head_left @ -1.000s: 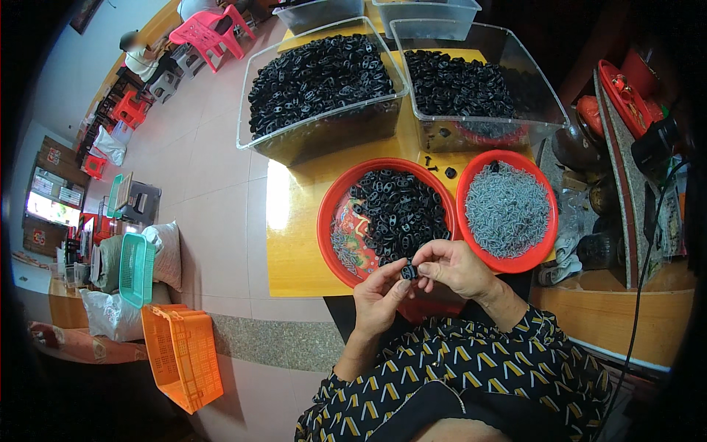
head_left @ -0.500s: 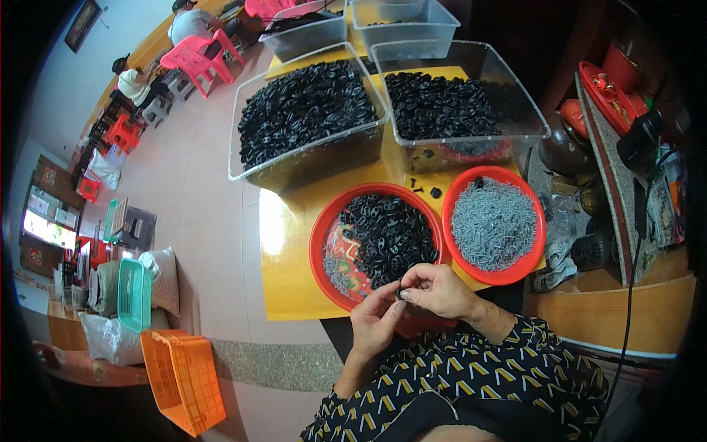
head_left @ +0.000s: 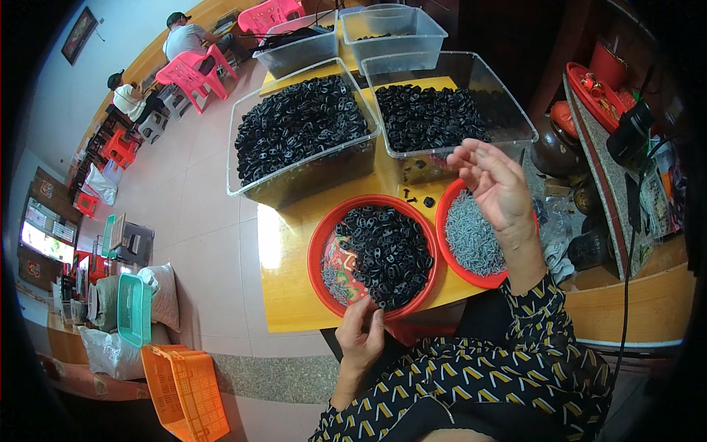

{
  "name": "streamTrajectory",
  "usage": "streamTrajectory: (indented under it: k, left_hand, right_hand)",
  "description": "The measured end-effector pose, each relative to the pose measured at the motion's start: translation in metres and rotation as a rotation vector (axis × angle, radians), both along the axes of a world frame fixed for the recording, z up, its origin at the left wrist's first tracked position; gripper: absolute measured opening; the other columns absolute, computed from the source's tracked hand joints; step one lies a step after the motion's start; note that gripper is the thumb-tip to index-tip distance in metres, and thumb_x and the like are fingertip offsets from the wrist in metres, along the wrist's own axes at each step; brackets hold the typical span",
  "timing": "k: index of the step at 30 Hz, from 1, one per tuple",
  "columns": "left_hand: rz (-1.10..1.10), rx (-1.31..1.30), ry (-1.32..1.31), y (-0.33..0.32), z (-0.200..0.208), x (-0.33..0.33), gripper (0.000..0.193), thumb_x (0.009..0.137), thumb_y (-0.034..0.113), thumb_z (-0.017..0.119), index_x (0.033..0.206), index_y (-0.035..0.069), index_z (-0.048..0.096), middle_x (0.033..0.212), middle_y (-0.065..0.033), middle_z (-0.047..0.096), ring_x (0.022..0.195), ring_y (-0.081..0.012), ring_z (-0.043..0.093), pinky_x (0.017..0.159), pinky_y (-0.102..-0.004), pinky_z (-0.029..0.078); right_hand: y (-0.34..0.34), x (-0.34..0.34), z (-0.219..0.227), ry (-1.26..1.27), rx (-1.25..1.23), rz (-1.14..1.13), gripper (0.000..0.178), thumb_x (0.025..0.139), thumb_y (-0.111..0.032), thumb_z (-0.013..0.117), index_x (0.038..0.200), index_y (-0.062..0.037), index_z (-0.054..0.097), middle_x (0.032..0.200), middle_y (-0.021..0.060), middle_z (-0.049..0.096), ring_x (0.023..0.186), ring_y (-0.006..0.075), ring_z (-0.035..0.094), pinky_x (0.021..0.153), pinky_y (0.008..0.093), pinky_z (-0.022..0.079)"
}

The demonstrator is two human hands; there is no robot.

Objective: Sorting and inspecting small black plastic components at a workshop table.

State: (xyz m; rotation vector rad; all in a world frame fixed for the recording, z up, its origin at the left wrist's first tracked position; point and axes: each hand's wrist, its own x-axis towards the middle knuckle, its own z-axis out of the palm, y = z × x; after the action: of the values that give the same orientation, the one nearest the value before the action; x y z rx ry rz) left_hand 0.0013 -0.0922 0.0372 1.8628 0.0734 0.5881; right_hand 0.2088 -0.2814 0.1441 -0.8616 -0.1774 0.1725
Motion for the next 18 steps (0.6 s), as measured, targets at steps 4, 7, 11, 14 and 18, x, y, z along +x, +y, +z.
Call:
streamTrajectory:
  k: [4,7,11,14,18]
  left_hand:
    - [0.140,0.153,-0.018,0.005,-0.003,-0.002,0.030,0.073,-0.007,0.058,0.102,-0.004,0.054,0.082,-0.0108,0.058,0.070,-0.0165,0.056,0.063,-0.0250,0.045]
    - [0.264,0.415,-0.097,0.014,-0.007,-0.008,0.030,0.068,-0.008,0.060,0.097,-0.002,0.055,0.080,-0.0124,0.059,0.071,-0.0256,0.054,0.069,-0.0337,0.042]
    - [0.345,0.430,-0.090,0.017,-0.015,-0.001,0.027,0.064,-0.004,0.063,0.090,-0.001,0.057,0.082,-0.0127,0.059,0.077,-0.0285,0.054,0.071,-0.0354,0.040]
    - [0.349,0.442,-0.082,0.023,-0.018,0.000,0.027,0.065,-0.003,0.064,0.091,-0.001,0.056,0.082,-0.0126,0.059,0.078,-0.0279,0.054,0.072,-0.0352,0.039]
    - [0.341,0.409,-0.067,0.027,-0.018,-0.001,0.027,0.065,-0.003,0.063,0.092,-0.001,0.056,0.081,-0.0120,0.059,0.078,-0.0277,0.054,0.072,-0.0352,0.039]
  right_hand:
    - [-0.007,-0.015,-0.015,-0.045,-0.260,-0.062,0.019,0.084,-0.005,0.048,0.099,0.0046,0.053,0.086,0.0114,0.060,0.075,0.0163,0.060,0.064,0.0226,0.048]
    - [-0.013,-0.028,-0.040,-0.071,-0.521,-0.048,0.016,0.083,-0.004,0.050,0.096,0.0035,0.055,0.081,0.0081,0.060,0.069,0.0128,0.059,0.059,0.0205,0.046]
    - [-0.014,-0.047,-0.050,-0.166,-0.872,-0.088,0.010,0.081,-0.003,0.052,0.088,0.0019,0.058,0.077,0.0044,0.059,0.065,0.0095,0.056,0.057,0.0216,0.045]
    - [0.005,-0.062,-0.055,-0.537,-1.156,-0.119,0.010,0.075,-0.002,0.056,0.083,0.0017,0.058,0.075,0.0129,0.058,0.066,0.0228,0.058,0.059,0.0295,0.046]
    - [0.034,-0.080,-0.073,-0.820,-1.159,-0.063,0.008,0.070,-0.002,0.058,0.079,-0.0013,0.058,0.075,0.0123,0.056,0.071,0.0296,0.055,0.064,0.0367,0.045]
